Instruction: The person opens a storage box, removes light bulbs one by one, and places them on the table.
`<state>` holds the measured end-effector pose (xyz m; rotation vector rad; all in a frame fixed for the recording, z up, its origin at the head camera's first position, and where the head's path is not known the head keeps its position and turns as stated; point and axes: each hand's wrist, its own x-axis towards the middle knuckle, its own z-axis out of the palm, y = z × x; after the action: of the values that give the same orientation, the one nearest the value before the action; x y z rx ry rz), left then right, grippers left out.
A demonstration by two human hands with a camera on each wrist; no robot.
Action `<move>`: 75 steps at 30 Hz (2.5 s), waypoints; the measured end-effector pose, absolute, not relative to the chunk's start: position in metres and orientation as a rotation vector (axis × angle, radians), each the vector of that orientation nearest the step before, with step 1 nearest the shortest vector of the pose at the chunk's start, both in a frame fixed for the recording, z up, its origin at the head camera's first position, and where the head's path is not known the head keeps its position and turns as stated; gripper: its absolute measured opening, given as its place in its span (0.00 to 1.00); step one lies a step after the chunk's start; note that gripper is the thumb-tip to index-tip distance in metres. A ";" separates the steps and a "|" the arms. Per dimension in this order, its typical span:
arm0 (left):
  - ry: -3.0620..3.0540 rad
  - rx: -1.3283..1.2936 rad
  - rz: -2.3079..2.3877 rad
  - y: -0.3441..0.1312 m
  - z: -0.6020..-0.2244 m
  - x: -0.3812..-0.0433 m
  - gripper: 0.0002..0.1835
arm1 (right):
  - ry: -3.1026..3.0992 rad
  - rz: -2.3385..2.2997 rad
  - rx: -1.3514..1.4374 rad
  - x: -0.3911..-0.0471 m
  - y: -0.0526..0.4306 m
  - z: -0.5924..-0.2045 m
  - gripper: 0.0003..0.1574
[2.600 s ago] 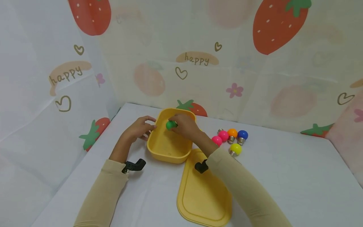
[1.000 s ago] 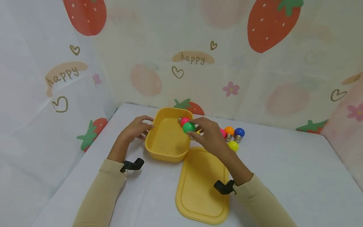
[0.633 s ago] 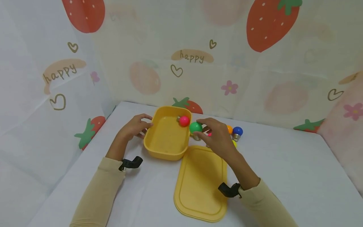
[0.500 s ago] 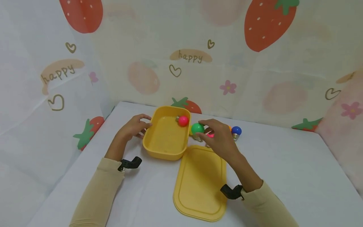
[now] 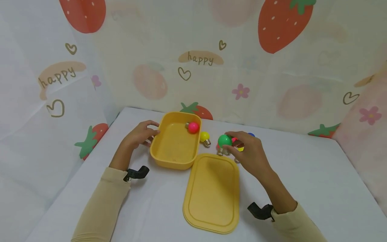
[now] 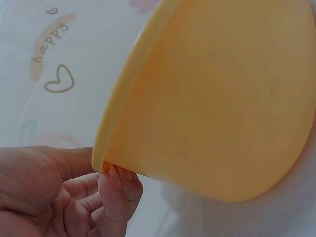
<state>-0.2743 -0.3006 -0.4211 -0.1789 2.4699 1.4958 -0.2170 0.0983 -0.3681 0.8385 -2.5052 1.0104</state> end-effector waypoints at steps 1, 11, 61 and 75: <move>2.470 -0.180 1.491 -0.300 -0.421 -0.275 0.26 | -2.504 1.010 0.836 -0.217 0.101 -0.368 0.28; 2.468 -0.235 1.468 -0.299 -0.421 -0.276 0.26 | -2.493 0.923 0.818 -0.216 0.126 -0.372 0.27; 2.492 -0.182 1.487 -0.297 -0.424 -0.279 0.26 | -2.766 0.997 0.387 -0.253 0.205 -0.433 0.25; 2.470 -0.180 1.482 -0.295 -0.428 -0.270 0.28 | -2.848 1.054 0.344 -0.258 0.210 -0.440 0.25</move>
<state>-0.2702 -0.2948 -0.4275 -0.1796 2.4702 1.4822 -0.2577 0.2103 -0.4403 0.3443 -2.8481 1.0543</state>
